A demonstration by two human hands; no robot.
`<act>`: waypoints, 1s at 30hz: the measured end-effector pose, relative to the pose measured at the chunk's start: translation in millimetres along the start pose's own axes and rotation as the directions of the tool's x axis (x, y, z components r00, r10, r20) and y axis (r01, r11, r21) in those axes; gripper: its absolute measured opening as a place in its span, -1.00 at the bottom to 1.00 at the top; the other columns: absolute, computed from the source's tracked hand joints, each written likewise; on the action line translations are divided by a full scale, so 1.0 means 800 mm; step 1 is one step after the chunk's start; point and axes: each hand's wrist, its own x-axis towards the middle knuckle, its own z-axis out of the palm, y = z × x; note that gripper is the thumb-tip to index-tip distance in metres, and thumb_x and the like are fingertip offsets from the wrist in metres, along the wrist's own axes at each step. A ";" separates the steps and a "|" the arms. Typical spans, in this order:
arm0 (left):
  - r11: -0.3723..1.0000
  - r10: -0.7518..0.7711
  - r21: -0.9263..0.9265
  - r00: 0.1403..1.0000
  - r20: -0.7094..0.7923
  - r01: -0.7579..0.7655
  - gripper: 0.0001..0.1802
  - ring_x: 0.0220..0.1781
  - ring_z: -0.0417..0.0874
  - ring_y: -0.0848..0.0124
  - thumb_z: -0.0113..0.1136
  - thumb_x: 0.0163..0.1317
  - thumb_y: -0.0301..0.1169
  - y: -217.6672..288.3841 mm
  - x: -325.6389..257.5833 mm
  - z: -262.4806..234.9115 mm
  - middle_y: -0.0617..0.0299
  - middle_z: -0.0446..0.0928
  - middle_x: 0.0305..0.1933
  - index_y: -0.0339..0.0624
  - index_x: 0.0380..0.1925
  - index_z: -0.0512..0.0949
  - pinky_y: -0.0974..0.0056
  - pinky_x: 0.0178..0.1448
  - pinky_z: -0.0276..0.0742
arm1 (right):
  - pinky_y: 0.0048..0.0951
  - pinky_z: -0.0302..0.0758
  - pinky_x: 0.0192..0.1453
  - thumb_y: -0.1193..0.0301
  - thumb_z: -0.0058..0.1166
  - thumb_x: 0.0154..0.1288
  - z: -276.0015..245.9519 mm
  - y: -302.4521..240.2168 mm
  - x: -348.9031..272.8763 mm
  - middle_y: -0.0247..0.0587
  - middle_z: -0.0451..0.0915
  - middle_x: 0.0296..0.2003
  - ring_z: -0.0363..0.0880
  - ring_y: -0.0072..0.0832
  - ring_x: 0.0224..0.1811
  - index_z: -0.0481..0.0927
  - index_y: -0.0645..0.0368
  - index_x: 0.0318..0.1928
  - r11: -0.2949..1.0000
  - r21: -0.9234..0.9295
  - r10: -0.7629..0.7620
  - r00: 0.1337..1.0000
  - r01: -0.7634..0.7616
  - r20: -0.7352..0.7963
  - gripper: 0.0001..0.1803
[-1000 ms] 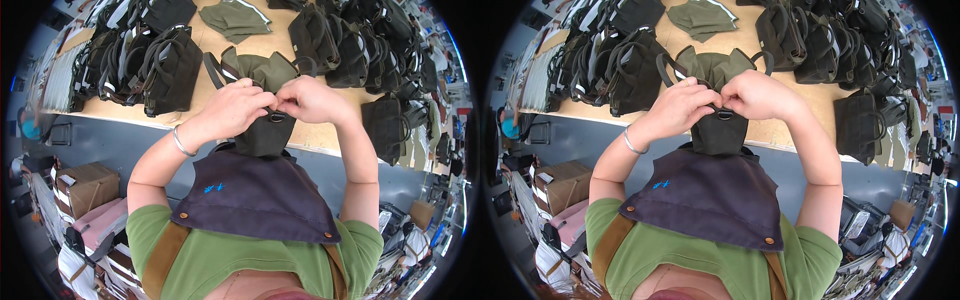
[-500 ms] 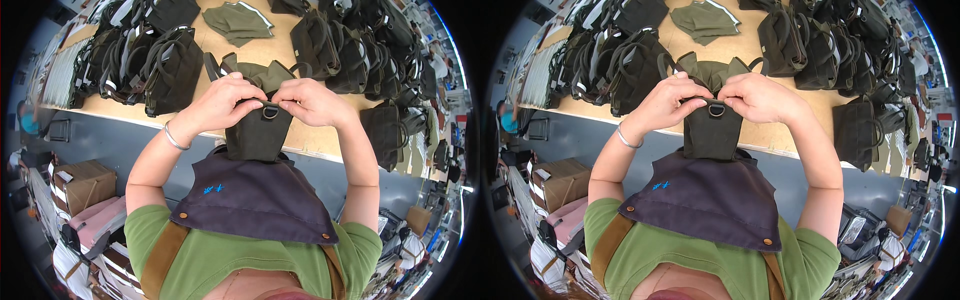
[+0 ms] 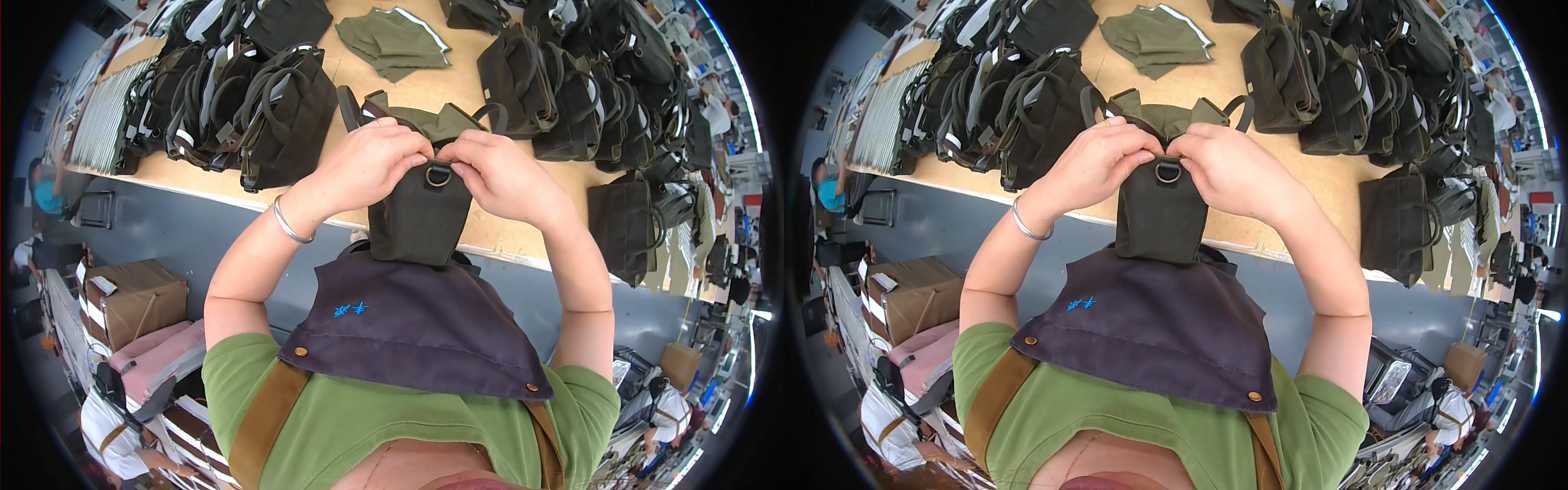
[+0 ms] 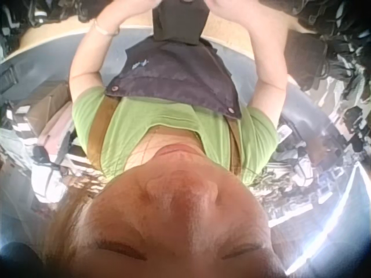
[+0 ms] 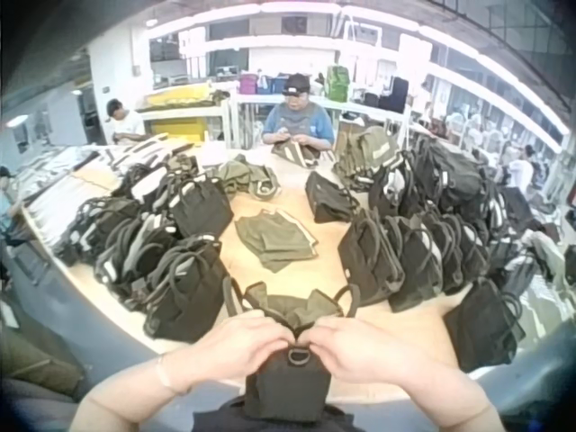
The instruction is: The person is assembling green canvas bags at a workbench. They repeatedly open the bags, manipulate the interior lining and zipper mechanisms, and then close the bags. The person handles multiple bags one at a time, performing the same assembly or inspection steps on each unit.
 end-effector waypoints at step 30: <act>0.890 -0.238 -0.252 0.858 0.455 0.380 -0.85 -0.32 0.52 0.28 0.29 0.16 -0.47 0.003 0.020 -0.020 0.16 0.55 -0.44 -0.27 -0.26 0.62 0.22 -0.22 0.44 | -0.51 0.39 -0.21 0.32 0.00 0.47 0.012 0.050 0.009 -0.33 0.47 -0.49 0.36 -0.58 -0.39 0.56 0.24 -0.30 0.800 0.565 0.020 0.951 -0.200 0.309 -0.75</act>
